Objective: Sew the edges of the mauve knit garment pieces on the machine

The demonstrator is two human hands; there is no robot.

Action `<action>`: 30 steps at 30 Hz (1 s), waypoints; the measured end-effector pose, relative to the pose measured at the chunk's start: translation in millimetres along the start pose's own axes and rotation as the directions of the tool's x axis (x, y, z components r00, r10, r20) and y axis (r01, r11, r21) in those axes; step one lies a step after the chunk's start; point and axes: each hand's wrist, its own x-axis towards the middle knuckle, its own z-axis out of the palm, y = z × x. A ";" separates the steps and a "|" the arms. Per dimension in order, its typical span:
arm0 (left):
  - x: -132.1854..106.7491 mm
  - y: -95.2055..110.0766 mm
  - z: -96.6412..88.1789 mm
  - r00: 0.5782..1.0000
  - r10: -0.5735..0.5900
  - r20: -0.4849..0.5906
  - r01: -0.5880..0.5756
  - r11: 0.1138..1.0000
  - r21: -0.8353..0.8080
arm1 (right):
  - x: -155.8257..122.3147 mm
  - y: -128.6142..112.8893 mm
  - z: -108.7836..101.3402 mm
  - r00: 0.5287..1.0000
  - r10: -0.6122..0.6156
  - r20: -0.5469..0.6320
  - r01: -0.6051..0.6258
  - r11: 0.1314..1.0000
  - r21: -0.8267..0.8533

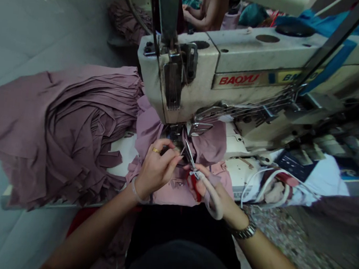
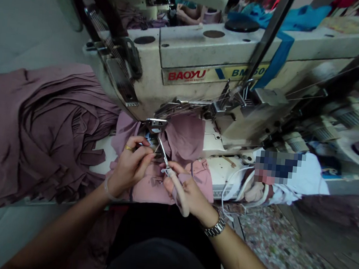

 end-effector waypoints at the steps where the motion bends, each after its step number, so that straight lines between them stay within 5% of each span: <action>1: 0.1 -0.1 -0.4 1.000 0.001 0.006 -0.001 1.000 0.006 | -0.7 -2.9 -1.6 0.999 0.013 -0.047 -0.016 0.998 -0.061; 5: 0.6 -2.4 0.5 1.000 0.007 0.016 -0.007 1.000 0.024 | -3.1 -11.2 -5.8 0.988 0.015 -0.151 -0.051 0.969 -0.242; 11: -1.1 0.7 -1.9 1.000 -0.023 0.017 0.023 1.000 -0.013 | -2.7 -10.1 -10.6 0.991 -0.021 -0.133 0.004 0.991 -0.132; 14: -10.5 11.1 -22.5 0.980 -0.054 0.193 0.079 0.989 -0.125 | -13.5 -5.7 -18.4 0.995 -0.013 -0.103 -0.007 0.982 -0.191; 16: -22.6 16.9 -42.2 0.883 -0.022 0.469 0.143 0.964 -0.222 | -23.8 -3.6 -22.8 1.000 -0.024 -0.001 0.022 0.942 -0.336; 18: -38.7 17.9 -61.2 0.689 0.014 0.725 0.259 0.929 -0.264 | -31.6 -3.3 -23.0 0.990 -0.059 0.125 0.114 0.860 -0.497; 20: -56.2 13.1 -76.2 0.497 -0.021 0.867 0.386 0.901 -0.199 | -32.5 -4.7 -17.6 0.969 -0.079 0.236 0.211 0.760 -0.615; 22: -72.4 4.5 -86.9 0.370 -0.105 0.923 0.464 0.882 -0.086 | -24.6 -7.1 -8.1 0.947 -0.082 0.312 0.283 0.674 -0.682; 24: -85.6 -4.9 -95.1 0.305 -0.178 0.936 0.505 0.863 0.000 | -9.4 -9.3 2.0 0.919 -0.111 0.378 0.359 0.631 -0.687; 26: -95.4 -13.1 -102.0 0.284 -0.228 0.931 0.529 0.848 0.047 | 8.9 -10.2 8.6 0.877 -0.183 0.445 0.457 0.609 -0.649; 30: -110.7 -25.1 -112.9 0.324 -0.320 0.890 0.482 0.866 0.136 | 32.9 -7.6 -0.8 0.840 -0.264 0.474 0.541 0.460 -0.704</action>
